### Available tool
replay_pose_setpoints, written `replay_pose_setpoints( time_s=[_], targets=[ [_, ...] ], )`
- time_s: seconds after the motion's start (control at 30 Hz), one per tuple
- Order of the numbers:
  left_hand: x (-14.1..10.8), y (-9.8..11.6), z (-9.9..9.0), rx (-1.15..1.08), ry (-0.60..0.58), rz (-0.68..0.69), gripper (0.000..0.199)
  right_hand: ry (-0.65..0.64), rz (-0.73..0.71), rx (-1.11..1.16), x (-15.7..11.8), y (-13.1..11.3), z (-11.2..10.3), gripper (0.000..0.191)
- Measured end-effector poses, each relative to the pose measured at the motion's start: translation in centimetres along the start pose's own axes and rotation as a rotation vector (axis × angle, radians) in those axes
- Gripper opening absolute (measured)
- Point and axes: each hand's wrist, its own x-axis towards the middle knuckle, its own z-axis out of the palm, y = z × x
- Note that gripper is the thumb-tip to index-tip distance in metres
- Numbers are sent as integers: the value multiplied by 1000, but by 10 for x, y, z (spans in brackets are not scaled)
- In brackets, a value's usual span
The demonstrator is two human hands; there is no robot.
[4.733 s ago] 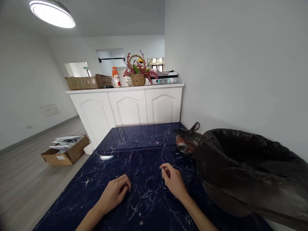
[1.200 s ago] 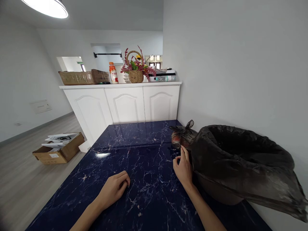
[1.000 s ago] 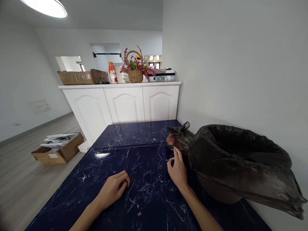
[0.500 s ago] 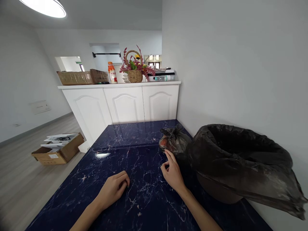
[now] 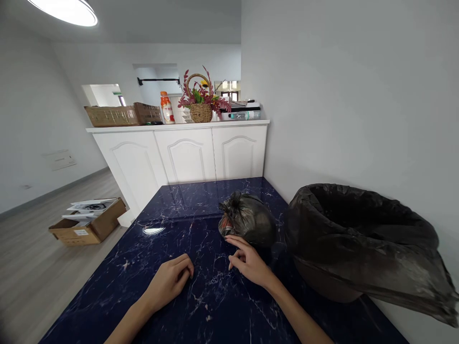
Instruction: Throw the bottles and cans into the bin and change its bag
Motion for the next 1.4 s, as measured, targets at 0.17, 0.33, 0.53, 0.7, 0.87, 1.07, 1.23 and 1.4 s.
replay_pose_setpoints(
  time_s=[0.17,0.33,0.53,0.7,0.87,1.07,1.23,1.4],
  targets=[
    [1,3,-1,11,9,11,30,-177,67,109,-3,-15,-1,48],
    [0,0,1,25,86,-5,27,-290,115,142,-5,-24,-2,48],
    [2,-5,1,52,368,-95,21,-358,108,229,-7,-19,-7,44],
    [5,-6,0,102,539,-17,15,-507,140,287,-9,-15,-14,41],
    [2,-4,-5,127,629,9,39,-506,129,351,-9,-10,-16,37],
    [0,2,-6,176,518,88,45,-148,121,442,-3,-7,-12,34],
    [3,3,-2,182,554,104,25,99,49,490,0,-12,-13,29],
    [1,8,-2,168,528,124,12,172,-34,380,-3,-20,-8,30]
  ],
)
